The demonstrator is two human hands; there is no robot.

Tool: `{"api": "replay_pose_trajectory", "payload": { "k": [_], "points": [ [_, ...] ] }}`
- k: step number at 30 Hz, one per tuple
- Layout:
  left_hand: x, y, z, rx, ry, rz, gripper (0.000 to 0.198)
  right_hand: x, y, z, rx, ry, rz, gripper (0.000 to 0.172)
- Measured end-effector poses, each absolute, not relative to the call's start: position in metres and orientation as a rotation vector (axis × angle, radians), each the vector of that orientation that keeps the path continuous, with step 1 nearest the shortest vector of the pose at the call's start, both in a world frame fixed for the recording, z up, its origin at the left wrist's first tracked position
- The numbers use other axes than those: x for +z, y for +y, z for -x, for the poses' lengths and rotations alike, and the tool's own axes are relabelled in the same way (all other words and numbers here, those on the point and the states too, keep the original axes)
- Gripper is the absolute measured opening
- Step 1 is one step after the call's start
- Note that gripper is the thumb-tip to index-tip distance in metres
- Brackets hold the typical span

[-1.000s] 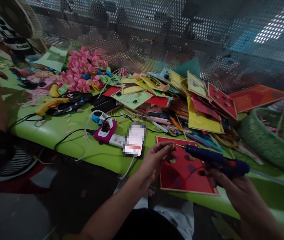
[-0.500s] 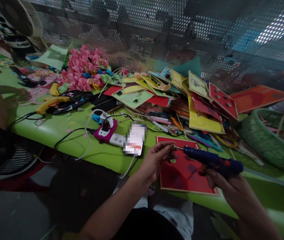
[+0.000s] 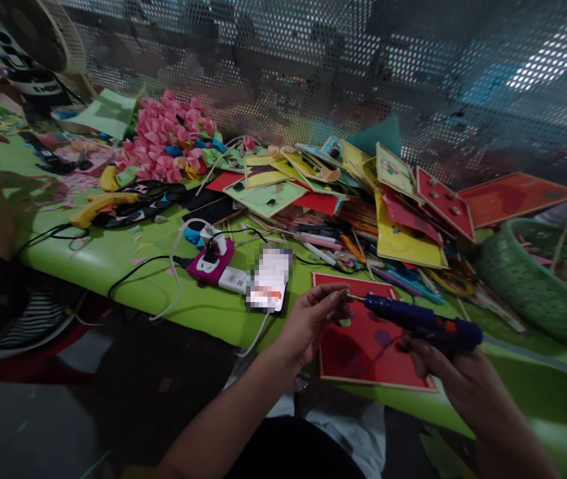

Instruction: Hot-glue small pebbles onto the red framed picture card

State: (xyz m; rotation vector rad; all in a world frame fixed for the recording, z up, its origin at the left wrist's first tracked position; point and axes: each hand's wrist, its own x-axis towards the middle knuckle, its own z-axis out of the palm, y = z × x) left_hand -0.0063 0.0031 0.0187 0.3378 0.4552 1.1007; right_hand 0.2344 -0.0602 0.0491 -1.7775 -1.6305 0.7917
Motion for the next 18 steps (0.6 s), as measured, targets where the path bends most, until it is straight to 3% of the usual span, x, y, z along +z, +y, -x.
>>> {"api": "replay_pose_trajectory", "payload": {
  "k": [9, 18],
  "points": [
    [0.0187, 0.0033, 0.0059, 1.102, 0.463, -0.346, 0.037, 0.0436, -0.0575, -0.2380, 0.741, -1.678, 1.775, 0.060],
    [0.0199, 0.0030, 0.0062, 1.101, 0.469, -0.343, 0.039, 0.0415, -0.0605, -0.2375, 0.763, -1.648, 1.747, 0.048]
  ]
}}
